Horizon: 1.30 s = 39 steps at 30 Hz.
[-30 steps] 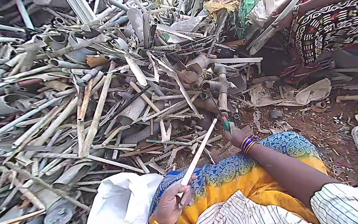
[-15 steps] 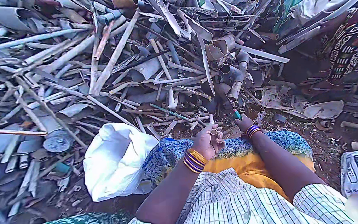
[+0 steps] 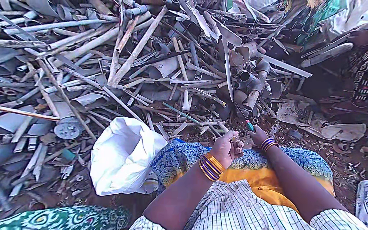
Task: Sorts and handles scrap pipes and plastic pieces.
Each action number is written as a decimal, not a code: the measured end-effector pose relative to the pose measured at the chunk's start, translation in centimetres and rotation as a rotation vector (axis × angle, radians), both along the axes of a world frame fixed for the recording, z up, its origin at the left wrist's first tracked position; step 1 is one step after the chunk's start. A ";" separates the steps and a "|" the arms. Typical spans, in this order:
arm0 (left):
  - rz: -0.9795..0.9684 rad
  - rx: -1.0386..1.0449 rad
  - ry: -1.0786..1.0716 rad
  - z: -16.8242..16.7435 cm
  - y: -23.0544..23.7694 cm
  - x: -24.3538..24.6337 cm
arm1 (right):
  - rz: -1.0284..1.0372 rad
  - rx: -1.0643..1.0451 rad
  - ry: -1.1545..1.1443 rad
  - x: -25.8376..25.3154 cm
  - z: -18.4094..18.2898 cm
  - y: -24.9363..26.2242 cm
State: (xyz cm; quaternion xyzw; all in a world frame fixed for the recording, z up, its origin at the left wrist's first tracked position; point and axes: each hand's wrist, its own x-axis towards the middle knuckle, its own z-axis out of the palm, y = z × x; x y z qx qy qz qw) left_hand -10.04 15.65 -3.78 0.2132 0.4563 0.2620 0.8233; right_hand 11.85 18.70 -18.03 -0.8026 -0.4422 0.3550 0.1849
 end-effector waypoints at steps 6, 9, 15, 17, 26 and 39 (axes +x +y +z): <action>-0.046 0.005 0.021 0.0 0.0 0.2 | -0.028 0.017 0.068 0.0 -0.3 0.2; -0.187 0.039 0.061 -0.4 0.0 -0.1 | -0.277 0.165 0.364 0.0 -0.2 0.1; -0.595 0.397 0.278 -2.3 2.3 -1.1 | -0.878 0.597 0.943 2.9 3.2 0.2; -0.703 0.565 0.371 -3.6 4.2 -1.1 | -0.982 0.739 1.130 4.3 4.3 -0.1; -0.999 1.034 1.516 -13.9 12.8 0.3 | -1.102 1.225 1.391 6.8 4.8 -0.6; -0.852 1.276 1.128 -14.2 11.7 2.3 | 0.035 0.735 1.161 -4.0 1.3 1.2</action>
